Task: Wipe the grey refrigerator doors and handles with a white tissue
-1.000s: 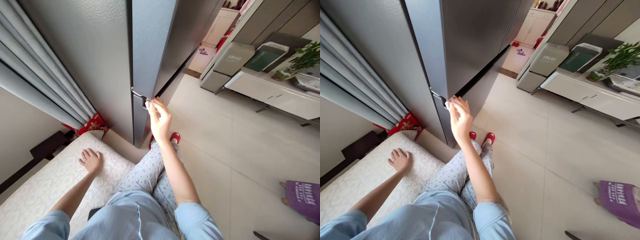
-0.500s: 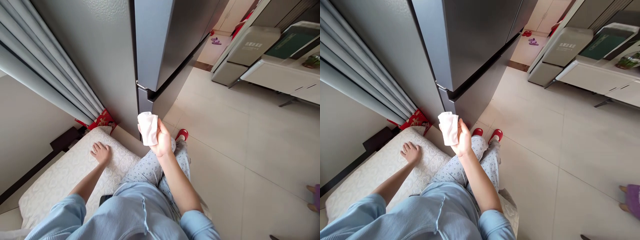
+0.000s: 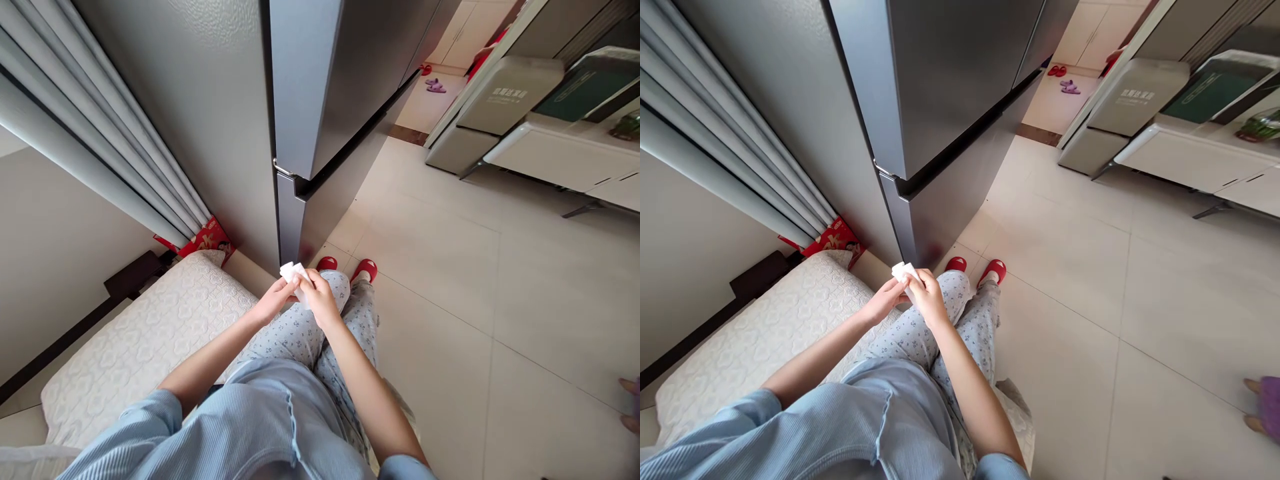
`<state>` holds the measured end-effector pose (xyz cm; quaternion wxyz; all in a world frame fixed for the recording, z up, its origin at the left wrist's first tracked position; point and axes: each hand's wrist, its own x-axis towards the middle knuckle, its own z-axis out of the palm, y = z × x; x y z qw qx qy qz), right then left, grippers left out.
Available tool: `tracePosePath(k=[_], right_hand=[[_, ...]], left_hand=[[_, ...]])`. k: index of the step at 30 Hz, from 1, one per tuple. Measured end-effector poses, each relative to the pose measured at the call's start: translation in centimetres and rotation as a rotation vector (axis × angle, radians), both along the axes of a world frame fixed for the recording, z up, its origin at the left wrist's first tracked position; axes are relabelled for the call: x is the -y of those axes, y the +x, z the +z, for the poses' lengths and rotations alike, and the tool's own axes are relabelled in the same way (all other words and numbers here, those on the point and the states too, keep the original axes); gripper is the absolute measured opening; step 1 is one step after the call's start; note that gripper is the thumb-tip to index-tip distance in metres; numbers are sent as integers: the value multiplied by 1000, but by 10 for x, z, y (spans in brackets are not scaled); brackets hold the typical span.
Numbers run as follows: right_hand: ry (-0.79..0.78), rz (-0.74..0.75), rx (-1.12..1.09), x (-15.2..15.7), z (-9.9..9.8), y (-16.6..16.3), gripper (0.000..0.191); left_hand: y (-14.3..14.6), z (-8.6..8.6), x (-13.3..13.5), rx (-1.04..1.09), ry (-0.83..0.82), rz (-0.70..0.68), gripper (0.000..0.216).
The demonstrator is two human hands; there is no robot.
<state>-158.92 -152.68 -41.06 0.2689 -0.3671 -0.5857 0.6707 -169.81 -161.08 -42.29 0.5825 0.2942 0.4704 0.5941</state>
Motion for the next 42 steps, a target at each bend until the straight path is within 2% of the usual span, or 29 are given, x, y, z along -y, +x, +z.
tracePosePath(k=[2,4,5,7,10,12,14,17,21,26,29,32,39,42], right_hand=[[15,-7,17,-2,-8,14,45],[85,-41,46,-5,-18,30,50],[165,-85,78,-7,-25,39,51],[387,-217,185,-12,-44,58,47],[673,-392,363,-20,-78,87,40],[770,-447,461,-23,-102,104,39],[818,-447,534,-24,-123,117,41],[830,-425,591,-19,-147,129,44],[798,-451,634,-13,-163,132,45],[773,-470,667,-13,-170,128,46],[776,-462,674,-14,-170,127,46],[777,-463,683,-14,-171,126,47],[770,-466,713,-13,-173,123,49],[772,-466,717,-13,-173,123,49]], left_hand=[[1,1,-5,-76,-52,51,74],[-5,0,-9,-241,-64,208,75],[-11,2,-12,-346,-57,335,73],[-27,9,-20,-591,2,671,65],[-56,31,-44,-914,185,1165,50],[-72,45,-66,-1028,331,1323,38],[-82,51,-89,-1092,455,1312,37],[-86,43,-116,-1173,507,1119,49],[-73,4,-123,-1233,390,886,68],[-43,-52,-106,-1155,231,726,78],[-32,-64,-102,-1157,197,632,84],[-34,-52,-110,-1212,231,642,91],[-69,31,-143,-1347,400,784,88],[-75,45,-147,-1421,461,824,86]])
